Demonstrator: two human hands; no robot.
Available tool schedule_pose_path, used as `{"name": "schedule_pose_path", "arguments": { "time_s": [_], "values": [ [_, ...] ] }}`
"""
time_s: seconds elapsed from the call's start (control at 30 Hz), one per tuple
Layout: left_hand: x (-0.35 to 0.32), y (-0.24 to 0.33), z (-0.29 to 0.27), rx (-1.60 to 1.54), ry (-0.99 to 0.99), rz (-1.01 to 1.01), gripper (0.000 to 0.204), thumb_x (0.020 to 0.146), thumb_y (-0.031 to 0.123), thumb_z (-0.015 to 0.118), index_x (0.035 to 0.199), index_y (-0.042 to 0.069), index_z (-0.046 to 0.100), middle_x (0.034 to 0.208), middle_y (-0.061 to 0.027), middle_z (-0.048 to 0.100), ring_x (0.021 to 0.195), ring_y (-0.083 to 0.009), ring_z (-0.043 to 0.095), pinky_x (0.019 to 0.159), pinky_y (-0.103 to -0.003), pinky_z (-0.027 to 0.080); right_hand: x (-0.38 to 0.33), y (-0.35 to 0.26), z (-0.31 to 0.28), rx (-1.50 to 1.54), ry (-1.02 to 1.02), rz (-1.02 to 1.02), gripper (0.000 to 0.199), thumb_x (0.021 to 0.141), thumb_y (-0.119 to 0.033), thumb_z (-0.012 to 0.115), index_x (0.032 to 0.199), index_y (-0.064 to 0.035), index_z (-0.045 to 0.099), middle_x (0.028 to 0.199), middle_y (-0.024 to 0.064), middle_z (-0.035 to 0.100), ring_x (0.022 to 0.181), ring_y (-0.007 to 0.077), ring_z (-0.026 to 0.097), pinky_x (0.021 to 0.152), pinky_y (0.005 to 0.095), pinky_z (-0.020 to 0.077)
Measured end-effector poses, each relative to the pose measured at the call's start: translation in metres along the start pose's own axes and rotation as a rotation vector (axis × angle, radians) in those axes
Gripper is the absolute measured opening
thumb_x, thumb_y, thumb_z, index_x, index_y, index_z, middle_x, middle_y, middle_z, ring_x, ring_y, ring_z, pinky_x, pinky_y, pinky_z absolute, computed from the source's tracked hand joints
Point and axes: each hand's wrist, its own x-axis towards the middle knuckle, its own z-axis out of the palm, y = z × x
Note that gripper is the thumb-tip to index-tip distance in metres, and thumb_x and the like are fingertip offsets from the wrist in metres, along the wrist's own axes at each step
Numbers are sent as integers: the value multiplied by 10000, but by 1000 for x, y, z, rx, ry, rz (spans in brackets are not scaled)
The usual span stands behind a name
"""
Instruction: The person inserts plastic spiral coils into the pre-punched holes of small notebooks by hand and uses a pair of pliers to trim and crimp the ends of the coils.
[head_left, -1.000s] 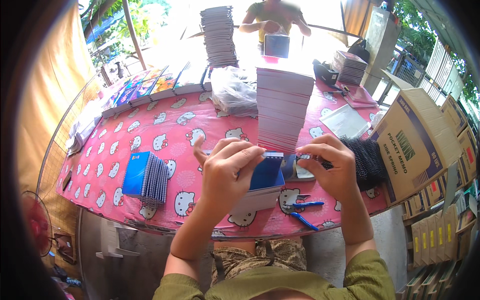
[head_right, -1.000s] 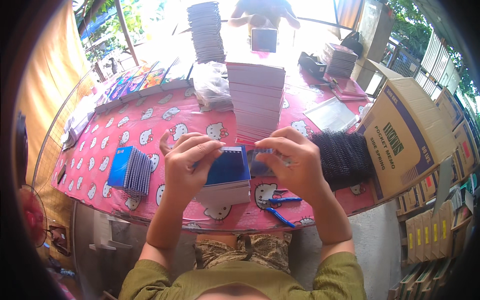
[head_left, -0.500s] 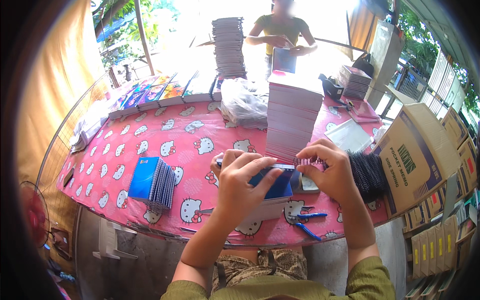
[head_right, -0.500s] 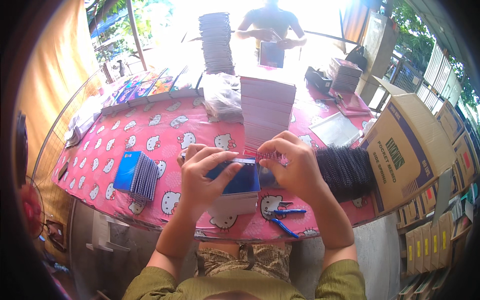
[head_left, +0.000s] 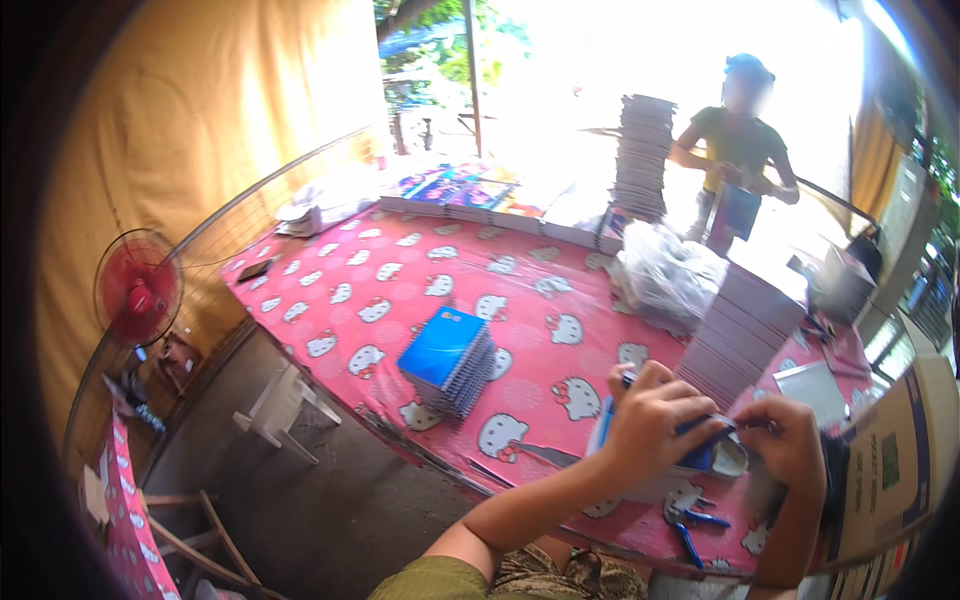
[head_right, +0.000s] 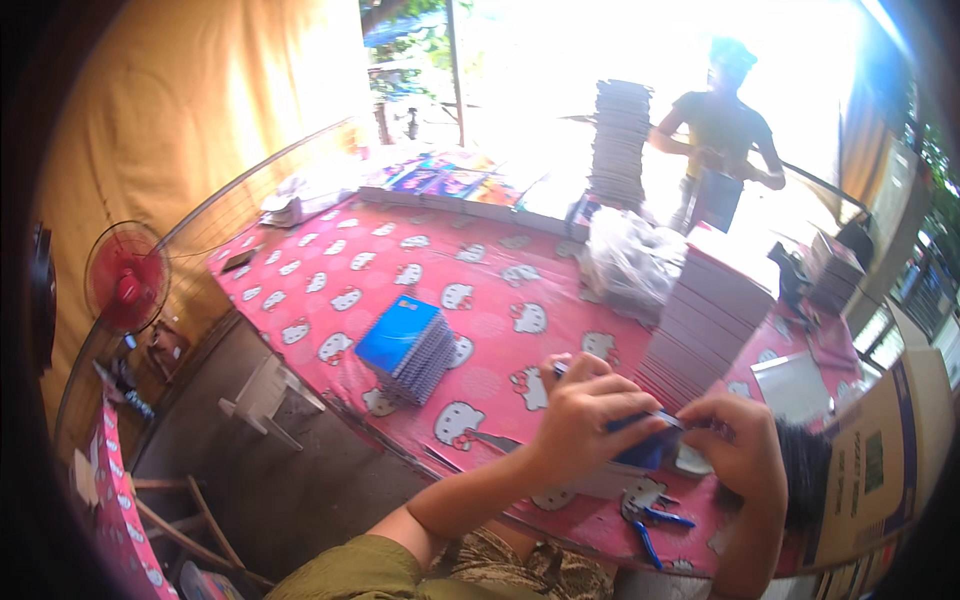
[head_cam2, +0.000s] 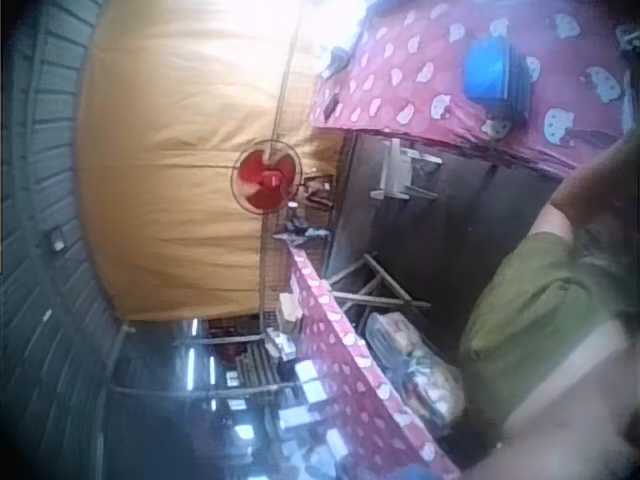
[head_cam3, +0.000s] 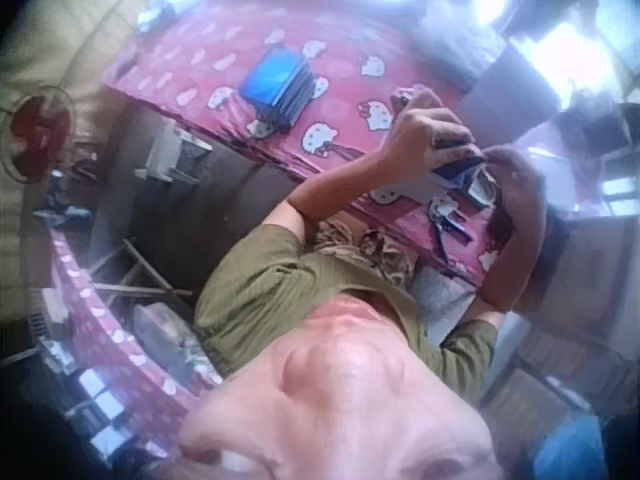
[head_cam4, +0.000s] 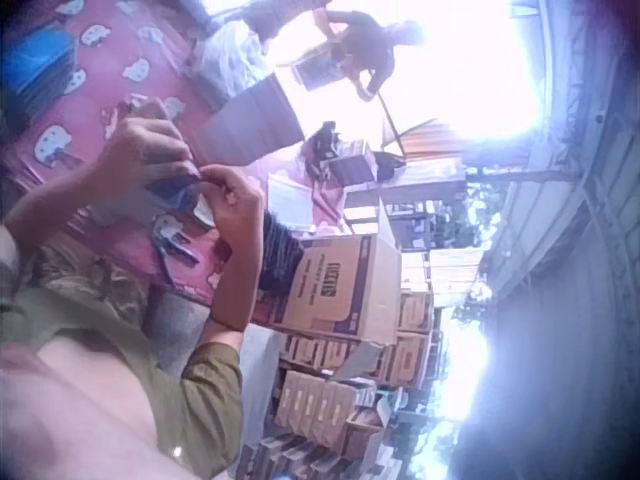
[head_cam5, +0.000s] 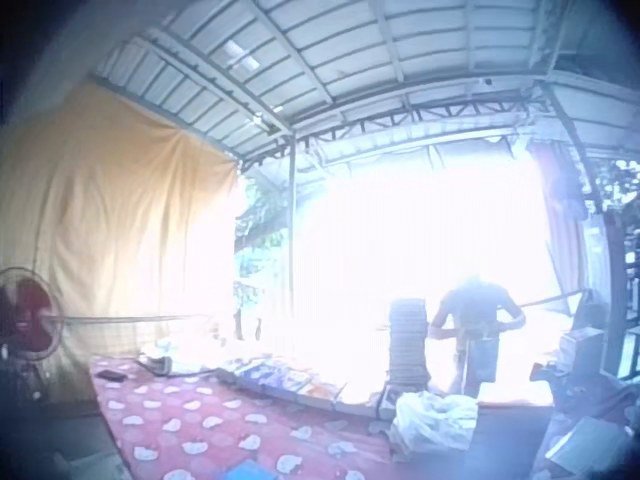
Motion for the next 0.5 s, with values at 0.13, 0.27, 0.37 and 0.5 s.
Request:
{"name": "schedule_pose_path", "arguments": {
  "time_s": [0.13,0.27,0.37,0.5],
  "values": [
    [-7,-5,7,0,20,-22,199,788,314,731,890,145,752,870,26,696,892,-191,525,909,-369,304,-6,-5,31,-17,246,18,73,771,0,655,843,-5,649,771,94,626,723,206,603,656,317,460],
    [-8,-3,2,45,7,-13,173,792,287,719,918,171,744,867,66,684,878,-149,519,903,-390,257,-4,6,30,-92,245,-153,63,782,-28,664,835,-5,636,765,81,595,694,223,566,646,331,438],
    [-9,-4,2,49,-2,-7,179,788,271,722,940,180,740,874,78,680,867,-138,515,889,-394,246,-1,-6,29,-108,246,-74,117,739,-26,689,832,-1,623,761,86,578,692,225,558,643,326,429],
    [-10,-4,2,39,2,-10,178,782,248,729,945,177,740,883,77,682,869,-138,515,891,-393,247,1,7,27,-112,176,-115,197,641,17,717,792,-10,594,760,79,540,679,225,531,638,318,425]
  ]
}}
